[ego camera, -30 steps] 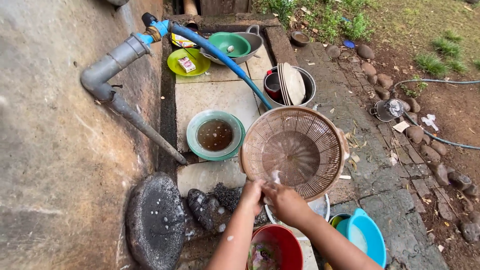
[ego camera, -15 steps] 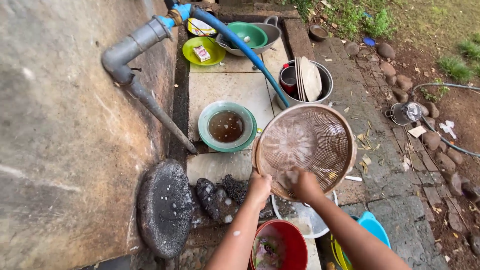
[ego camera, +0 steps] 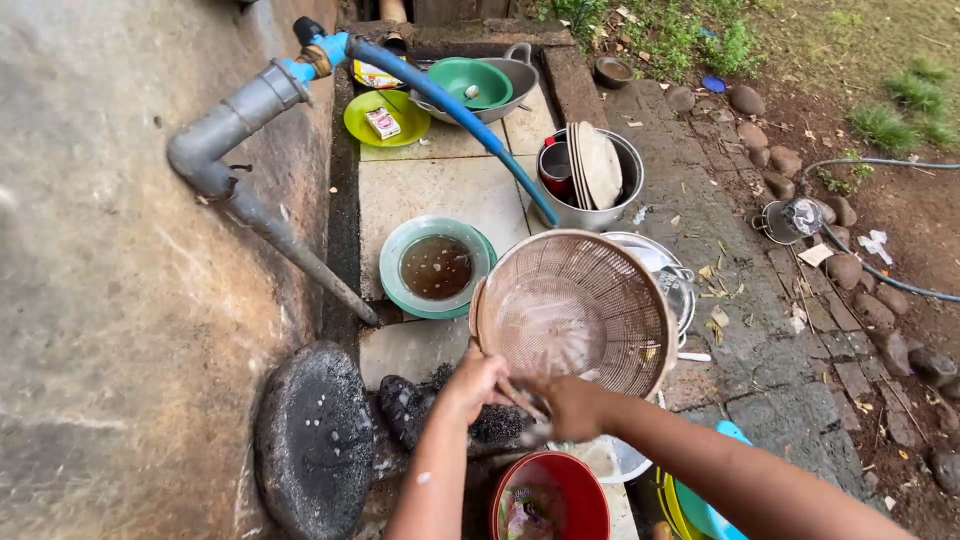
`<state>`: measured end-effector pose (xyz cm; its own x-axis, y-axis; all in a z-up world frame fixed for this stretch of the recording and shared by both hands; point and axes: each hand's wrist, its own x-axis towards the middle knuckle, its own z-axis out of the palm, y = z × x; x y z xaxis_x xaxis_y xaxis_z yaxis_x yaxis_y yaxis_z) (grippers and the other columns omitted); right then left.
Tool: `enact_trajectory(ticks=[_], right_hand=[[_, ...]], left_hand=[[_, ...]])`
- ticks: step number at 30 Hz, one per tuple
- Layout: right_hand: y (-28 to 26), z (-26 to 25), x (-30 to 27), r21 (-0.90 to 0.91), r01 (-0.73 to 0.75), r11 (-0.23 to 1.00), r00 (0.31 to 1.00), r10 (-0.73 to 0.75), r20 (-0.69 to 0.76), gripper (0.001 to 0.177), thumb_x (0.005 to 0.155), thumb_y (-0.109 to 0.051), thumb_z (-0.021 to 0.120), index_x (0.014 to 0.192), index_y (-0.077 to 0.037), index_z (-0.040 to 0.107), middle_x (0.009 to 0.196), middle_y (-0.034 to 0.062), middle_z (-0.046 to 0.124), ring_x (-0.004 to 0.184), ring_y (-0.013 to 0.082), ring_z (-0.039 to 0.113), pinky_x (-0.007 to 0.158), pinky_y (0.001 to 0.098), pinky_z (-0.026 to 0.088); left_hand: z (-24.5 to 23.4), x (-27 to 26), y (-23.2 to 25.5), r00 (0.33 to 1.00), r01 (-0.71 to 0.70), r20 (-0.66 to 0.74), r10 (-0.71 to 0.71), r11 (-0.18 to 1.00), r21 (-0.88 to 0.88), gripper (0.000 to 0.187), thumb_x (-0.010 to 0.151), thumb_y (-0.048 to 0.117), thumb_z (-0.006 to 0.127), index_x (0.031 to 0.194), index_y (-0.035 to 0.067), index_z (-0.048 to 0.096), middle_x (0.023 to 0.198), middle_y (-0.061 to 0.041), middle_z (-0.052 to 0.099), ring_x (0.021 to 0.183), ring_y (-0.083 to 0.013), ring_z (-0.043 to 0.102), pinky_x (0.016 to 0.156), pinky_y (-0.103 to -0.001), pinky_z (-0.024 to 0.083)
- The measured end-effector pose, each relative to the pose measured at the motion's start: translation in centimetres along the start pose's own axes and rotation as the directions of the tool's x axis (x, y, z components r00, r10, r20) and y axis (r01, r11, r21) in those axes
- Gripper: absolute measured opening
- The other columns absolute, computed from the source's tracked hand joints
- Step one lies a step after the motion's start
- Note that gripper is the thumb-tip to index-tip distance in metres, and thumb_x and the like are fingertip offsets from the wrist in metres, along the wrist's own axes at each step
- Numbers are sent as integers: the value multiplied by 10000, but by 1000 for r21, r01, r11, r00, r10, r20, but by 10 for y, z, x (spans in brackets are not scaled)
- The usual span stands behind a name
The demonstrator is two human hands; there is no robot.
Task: Washing various dishes including plates, bowls, and a woven basket using soap and water at an outdoor washing station.
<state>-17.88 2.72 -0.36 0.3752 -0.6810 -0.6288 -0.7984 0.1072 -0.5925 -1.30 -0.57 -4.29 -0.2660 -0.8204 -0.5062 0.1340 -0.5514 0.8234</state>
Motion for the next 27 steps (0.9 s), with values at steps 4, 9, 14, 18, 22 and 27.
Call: enact_trajectory(ticks=[4,9,14,18,22,27], right_hand=[[36,-27,-34,-709,124,694,982,19,190,481,968,69,427,1416,-102,401,966,139,563,711,256,590,585,363,546],[115,-85,-43,-902,147,407,982,-168,84,133,897,-183,618,891,-225,744,781,48,718,721,281,747,598,427,602],[155,-95,2,-969,205,136,937,-313,154,159,794,-71,644,720,-211,647,646,29,634,580,295,654,508,474,507],[151,-71,82,-954,241,180,939,-291,182,122,819,-134,663,720,-200,693,658,33,663,614,275,670,532,466,531],[113,-69,103,-957,189,222,975,-161,155,155,860,-232,684,734,-194,766,688,34,708,680,245,689,589,461,545],[193,-44,143,-984,-76,162,997,-8,-78,187,916,-247,612,872,-202,788,835,43,708,868,286,657,728,473,473]], left_hand=[[3,11,0,956,247,167,-243,969,-3,609,931,127,534,1412,139,160,1310,-234,522,885,-303,674,730,-372,667],[-34,42,-21,988,111,104,-113,993,25,850,987,625,469,1589,79,219,1447,-282,549,952,-362,760,873,-468,610],[-102,93,-54,859,427,-504,89,418,802,697,898,574,529,1503,234,469,1440,-118,573,1298,-368,573,1077,-525,485],[-94,132,-67,816,475,-569,99,445,759,645,918,617,488,1477,293,502,1475,-48,540,1324,-340,539,1071,-562,461],[-119,204,-60,747,437,-550,375,347,830,501,918,482,573,1335,204,589,1366,-106,563,1278,-343,553,1065,-496,466],[-169,289,-13,754,513,-527,392,151,845,713,971,371,611,1552,67,331,1581,-195,298,1433,-375,336,1093,-477,427]])
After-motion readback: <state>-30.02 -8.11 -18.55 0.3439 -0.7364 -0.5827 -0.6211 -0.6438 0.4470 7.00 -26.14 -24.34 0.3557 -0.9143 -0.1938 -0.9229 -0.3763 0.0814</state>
